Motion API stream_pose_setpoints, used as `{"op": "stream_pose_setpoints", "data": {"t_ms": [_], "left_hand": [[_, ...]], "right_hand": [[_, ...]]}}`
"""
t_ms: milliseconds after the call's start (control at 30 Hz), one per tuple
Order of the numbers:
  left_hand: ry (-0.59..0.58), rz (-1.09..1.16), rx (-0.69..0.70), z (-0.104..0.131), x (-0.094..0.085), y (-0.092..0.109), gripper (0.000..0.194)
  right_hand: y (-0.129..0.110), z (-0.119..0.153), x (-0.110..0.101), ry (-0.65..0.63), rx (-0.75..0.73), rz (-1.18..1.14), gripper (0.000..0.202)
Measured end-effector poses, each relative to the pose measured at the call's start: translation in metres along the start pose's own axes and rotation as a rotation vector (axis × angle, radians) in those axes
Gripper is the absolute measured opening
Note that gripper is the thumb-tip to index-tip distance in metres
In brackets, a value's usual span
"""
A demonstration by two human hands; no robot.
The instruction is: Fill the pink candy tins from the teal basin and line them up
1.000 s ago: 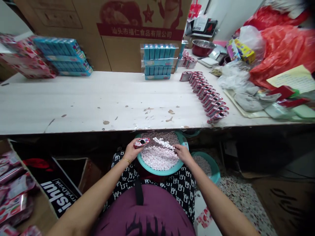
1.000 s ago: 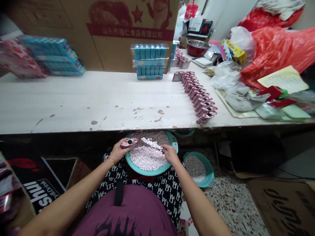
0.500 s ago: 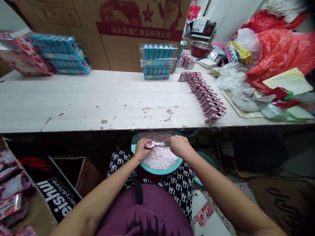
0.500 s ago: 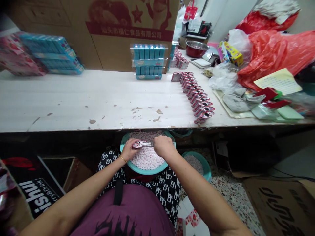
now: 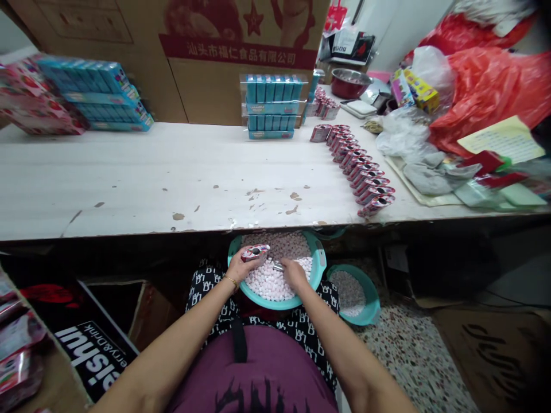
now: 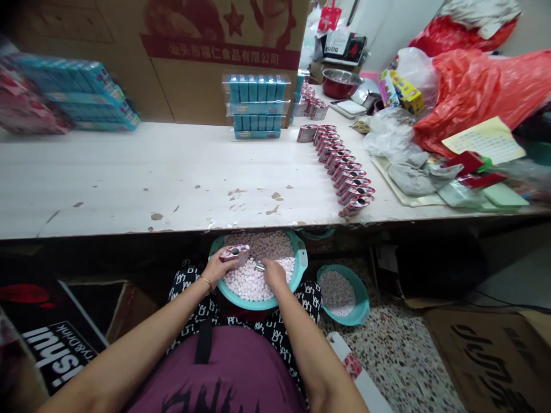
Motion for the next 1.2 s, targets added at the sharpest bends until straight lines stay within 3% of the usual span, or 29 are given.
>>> {"op": "stream_pose_setpoints", "data": {"t_ms": [100, 267, 333, 433, 600, 733, 900, 1067, 1133, 1200], "left_hand": [[0.040, 0.111, 0.014, 0.003, -0.012, 0.011, 0.056], [0.112, -0.025, 0.119, 0.007, -0.034, 0.033, 0.053], [0.077, -0.108, 0.169, 0.006, -0.027, 0.035, 0.048], [-0.023, -0.238, 0.307, 0.009, -0.001, 0.041, 0.040], [-0.107, -0.383, 0.428, 0.018, 0.031, 0.046, 0.036], [-0.123, -0.427, 0.423, 0.022, 0.033, 0.042, 0.038], [-0.075, -0.371, 0.398, 0.019, 0.021, 0.035, 0.038], [-0.038, -0.157, 0.216, 0.012, 0.010, 0.022, 0.043], [-0.065, -0.048, 0.144, 0.013, 0.016, 0.022, 0.046], [-0.117, 0.026, 0.115, 0.018, 0.027, 0.029, 0.046]], "right_hand": [[0.001, -0.011, 0.011, 0.027, -0.023, -0.118, 0.029], [0.031, -0.003, -0.024, 0.052, -0.086, -0.277, 0.028], [0.033, 0.007, -0.048, 0.092, -0.139, -0.345, 0.028], [0.017, 0.024, -0.086, 0.127, -0.213, -0.291, 0.028], [-0.024, 0.050, -0.126, 0.092, -0.181, 0.262, 0.032], [-0.058, 0.064, -0.135, 0.027, -0.154, 0.575, 0.035], [-0.094, 0.078, -0.143, 0.061, -0.262, 0.676, 0.030], [-0.067, 0.078, -0.166, 0.156, -0.195, 0.612, 0.030], [-0.057, 0.074, -0.169, 0.207, -0.197, 0.470, 0.028], [-0.058, 0.068, -0.164, 0.234, -0.244, 0.303, 0.039]]}}
Point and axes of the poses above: each hand's wrist, its own z-axis away from the middle knuckle, its own x-axis out of the palm, y = z × x, the point moved 9 cm from there along -z, towards the middle knuckle, and after that the axes turned 10 degrees about z, right-handed, at the moved point
